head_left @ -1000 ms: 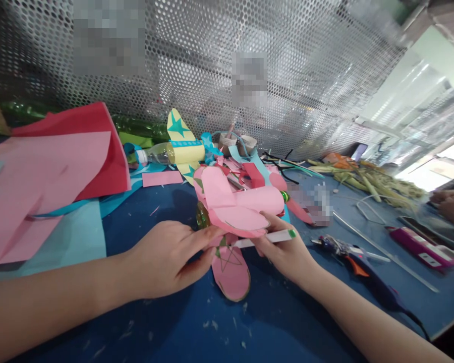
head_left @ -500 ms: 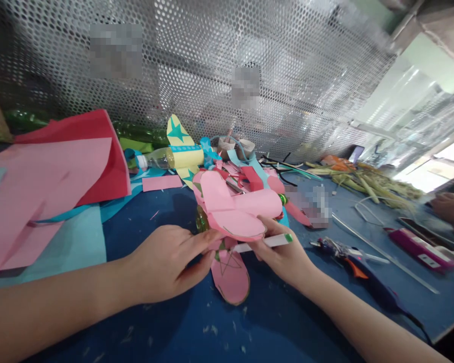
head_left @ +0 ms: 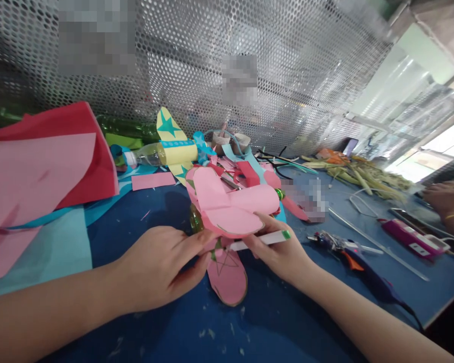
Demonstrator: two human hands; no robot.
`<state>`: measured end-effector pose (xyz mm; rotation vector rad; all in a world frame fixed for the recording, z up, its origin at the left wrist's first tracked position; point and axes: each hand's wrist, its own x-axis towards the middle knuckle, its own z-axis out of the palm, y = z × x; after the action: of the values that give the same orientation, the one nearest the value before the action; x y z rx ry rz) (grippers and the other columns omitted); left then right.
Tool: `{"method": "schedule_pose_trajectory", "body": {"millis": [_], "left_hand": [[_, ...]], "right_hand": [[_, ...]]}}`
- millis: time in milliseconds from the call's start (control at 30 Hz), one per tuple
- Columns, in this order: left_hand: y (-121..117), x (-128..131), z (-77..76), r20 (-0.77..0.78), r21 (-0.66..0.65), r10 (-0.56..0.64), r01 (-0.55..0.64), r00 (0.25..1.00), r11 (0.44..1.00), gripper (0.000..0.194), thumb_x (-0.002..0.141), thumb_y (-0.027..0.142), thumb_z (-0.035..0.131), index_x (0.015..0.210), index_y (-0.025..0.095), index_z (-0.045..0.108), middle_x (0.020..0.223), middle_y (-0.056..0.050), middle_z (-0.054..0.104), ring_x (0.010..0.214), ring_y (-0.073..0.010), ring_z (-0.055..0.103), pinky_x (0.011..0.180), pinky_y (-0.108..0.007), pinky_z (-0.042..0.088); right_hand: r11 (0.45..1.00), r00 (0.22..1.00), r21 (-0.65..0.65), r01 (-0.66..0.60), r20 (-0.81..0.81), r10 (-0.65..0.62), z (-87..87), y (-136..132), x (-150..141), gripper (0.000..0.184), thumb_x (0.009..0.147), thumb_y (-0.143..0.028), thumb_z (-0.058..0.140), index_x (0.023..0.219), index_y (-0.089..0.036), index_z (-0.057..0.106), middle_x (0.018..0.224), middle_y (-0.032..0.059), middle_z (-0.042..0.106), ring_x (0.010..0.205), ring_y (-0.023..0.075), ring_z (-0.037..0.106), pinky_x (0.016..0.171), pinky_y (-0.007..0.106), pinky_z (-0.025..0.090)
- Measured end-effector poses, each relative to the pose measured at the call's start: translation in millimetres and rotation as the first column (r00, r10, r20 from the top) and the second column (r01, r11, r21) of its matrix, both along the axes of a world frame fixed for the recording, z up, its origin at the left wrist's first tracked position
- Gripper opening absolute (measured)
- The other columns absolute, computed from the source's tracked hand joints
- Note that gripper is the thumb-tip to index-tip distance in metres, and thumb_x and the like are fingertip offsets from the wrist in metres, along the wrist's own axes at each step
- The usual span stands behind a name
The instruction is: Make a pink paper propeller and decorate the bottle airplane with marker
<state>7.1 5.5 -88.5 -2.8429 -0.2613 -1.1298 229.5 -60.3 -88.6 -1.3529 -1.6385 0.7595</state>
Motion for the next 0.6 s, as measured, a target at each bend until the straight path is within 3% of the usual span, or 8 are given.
{"method": "schedule_pose_trajectory", "body": {"millis": [600], "left_hand": [[-0.7, -4.9, -4.2, -0.047, -0.005, 0.042, -0.042, 0.998, 0.999, 0.018, 0.097, 0.017, 0.037, 0.109, 0.013, 0.05, 0.055, 0.004, 0.056, 0.043, -0.0157, 0.05, 0.044, -0.03, 0.033]], "right_hand": [[0.999, 0.998, -0.027, -0.025, -0.064, 0.023, 0.1, -0.7, -0.6, 0.019, 0.084, -0.027, 0.056, 0.069, -0.022, 0.045, 0.054, -0.0065, 0.044, 0.046, 0.0086, 0.036, 0.042, 0.021, 0.028]]}}
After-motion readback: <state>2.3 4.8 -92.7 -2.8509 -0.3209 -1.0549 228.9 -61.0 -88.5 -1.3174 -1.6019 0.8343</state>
